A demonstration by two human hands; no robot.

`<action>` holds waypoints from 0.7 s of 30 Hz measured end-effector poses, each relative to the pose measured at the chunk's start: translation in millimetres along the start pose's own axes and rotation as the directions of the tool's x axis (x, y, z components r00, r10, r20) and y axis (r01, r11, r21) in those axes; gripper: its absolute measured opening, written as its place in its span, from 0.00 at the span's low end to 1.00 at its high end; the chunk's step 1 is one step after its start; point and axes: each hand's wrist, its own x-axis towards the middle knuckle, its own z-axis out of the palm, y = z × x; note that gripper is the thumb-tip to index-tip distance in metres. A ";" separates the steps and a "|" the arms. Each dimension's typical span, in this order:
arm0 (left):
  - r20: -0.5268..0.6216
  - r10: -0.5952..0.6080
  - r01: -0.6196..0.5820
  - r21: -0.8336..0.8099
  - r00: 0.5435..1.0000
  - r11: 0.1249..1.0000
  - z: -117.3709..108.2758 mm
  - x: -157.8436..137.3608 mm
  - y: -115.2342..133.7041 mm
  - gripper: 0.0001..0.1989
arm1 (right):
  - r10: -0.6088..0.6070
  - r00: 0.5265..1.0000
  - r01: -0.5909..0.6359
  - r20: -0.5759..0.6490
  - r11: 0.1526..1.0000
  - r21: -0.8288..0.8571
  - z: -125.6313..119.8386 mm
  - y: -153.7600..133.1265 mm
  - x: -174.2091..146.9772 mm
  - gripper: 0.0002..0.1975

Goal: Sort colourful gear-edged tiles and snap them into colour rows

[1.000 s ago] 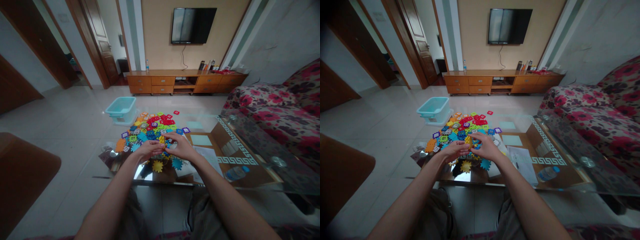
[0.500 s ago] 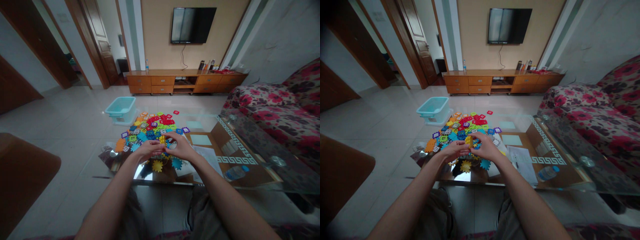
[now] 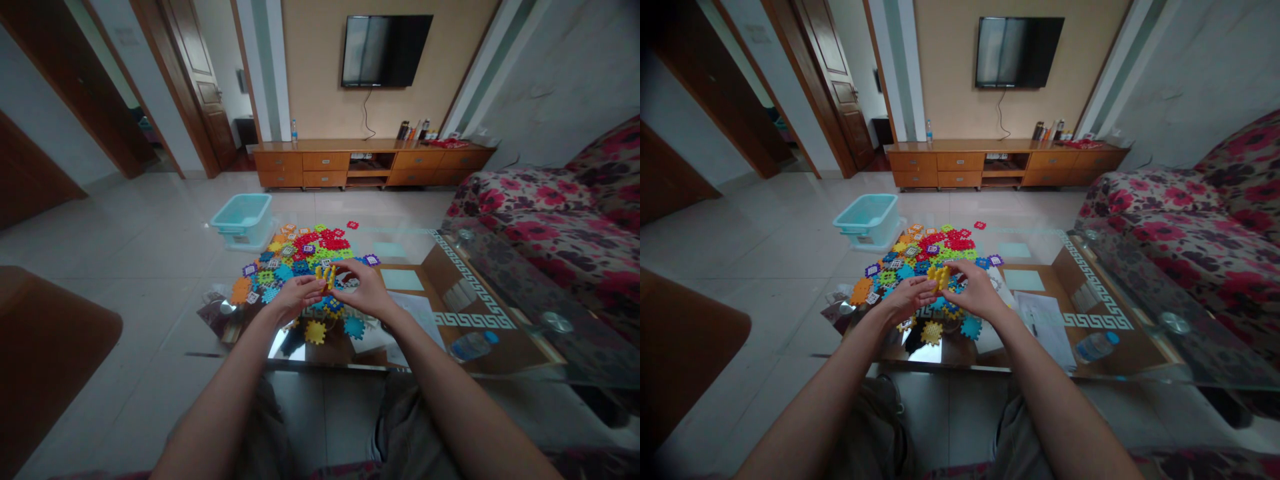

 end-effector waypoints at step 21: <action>0.172 -0.339 0.326 0.103 0.925 0.940 -5.2 -12.5 8.5 0.20 | 0.193 0.893 -0.332 0.407 0.892 0.305 -24.8 2.9 7.0 0.10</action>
